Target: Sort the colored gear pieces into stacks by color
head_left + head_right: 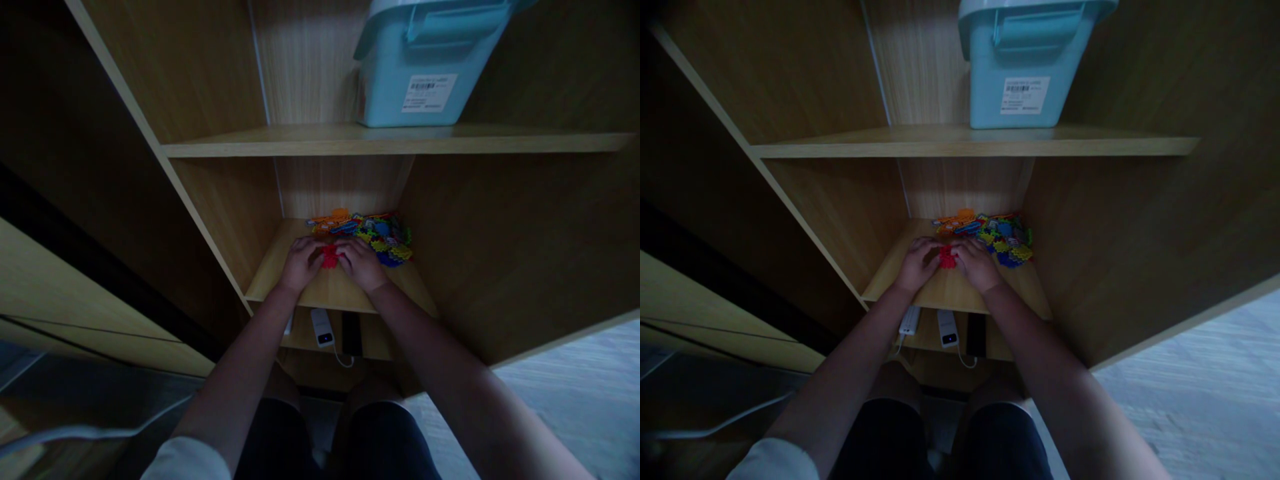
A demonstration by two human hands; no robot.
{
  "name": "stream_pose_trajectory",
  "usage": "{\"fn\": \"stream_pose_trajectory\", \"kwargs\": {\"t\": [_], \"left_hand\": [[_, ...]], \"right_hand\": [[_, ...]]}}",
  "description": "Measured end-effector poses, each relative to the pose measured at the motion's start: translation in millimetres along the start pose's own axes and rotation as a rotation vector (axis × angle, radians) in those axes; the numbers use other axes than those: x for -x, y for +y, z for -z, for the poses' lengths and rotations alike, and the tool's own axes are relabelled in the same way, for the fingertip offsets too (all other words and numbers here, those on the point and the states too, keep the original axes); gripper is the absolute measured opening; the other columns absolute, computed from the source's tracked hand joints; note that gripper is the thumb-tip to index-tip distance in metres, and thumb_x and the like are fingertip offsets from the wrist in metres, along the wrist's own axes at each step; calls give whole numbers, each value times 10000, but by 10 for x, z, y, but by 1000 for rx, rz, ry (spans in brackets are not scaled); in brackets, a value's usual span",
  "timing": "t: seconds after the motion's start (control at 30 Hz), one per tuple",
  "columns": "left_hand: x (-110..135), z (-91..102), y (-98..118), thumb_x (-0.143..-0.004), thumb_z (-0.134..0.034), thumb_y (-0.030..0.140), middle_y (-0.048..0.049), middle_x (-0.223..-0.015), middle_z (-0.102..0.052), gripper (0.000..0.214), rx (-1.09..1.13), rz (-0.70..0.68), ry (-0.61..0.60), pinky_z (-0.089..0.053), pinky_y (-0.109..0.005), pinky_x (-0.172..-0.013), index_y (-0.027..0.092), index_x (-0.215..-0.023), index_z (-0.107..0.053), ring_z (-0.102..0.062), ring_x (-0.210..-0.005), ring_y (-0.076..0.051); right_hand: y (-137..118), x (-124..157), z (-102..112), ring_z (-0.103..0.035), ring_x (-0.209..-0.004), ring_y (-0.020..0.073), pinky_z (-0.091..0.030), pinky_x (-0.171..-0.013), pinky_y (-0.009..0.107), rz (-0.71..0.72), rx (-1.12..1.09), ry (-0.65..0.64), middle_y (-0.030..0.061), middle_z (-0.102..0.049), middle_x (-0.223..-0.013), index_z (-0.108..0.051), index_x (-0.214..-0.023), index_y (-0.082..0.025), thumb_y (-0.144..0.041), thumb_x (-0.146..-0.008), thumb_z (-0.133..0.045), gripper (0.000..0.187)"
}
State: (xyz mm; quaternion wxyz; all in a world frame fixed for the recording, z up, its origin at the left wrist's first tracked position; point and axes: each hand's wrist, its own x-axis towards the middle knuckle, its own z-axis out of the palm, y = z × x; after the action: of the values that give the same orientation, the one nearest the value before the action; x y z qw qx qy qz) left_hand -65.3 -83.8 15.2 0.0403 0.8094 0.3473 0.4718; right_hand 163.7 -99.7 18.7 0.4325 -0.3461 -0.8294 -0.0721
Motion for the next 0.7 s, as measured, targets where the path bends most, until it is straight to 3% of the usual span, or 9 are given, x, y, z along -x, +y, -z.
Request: {"fn": "stream_pose_trajectory", "kwargs": {"t": [0.17,0.37,0.5,0.7], "left_hand": [[6,10,24,-1000,-664,232,-68,-1147,-787,252,26,54,-33,-539,-487,-1072,296,-1209,-788,-690,-1143,-275],[7,38,60,-1045,-623,264,-65,-1079,-814,244,63,126,86,-586,-442,-999,277,-1198,-812,-725,-1038,-245],[4,46,67,-1044,-628,252,-66,-1124,-821,240,89,149,90,-594,-441,-1015,274,-1198,-811,-743,-1069,-243],[4,38,61,-1044,-616,245,-63,-1187,-823,242,136,168,76,-589,-459,-1072,269,-1199,-799,-760,-1124,-246]], "right_hand": [[-63,-10,18,-653,-1250,312,-518,-1130,555,-52,-15,-81,94,-731,-1326,-720,-1118,-296,-208,-1035,-608,165],[-132,-16,74,-606,-1363,327,-481,-1193,559,-66,-62,-64,120,-668,-1473,-644,-1388,-278,-410,-1051,-638,362],[-122,-14,76,-645,-1311,307,-498,-1169,537,-74,-107,-47,115,-723,-1386,-669,-1340,-275,-358,-1089,-539,295],[-104,-11,39,-657,-1301,291,-504,-1165,527,-117,-117,-58,87,-735,-1392,-686,-1269,-291,-364,-1079,-565,237]]}}
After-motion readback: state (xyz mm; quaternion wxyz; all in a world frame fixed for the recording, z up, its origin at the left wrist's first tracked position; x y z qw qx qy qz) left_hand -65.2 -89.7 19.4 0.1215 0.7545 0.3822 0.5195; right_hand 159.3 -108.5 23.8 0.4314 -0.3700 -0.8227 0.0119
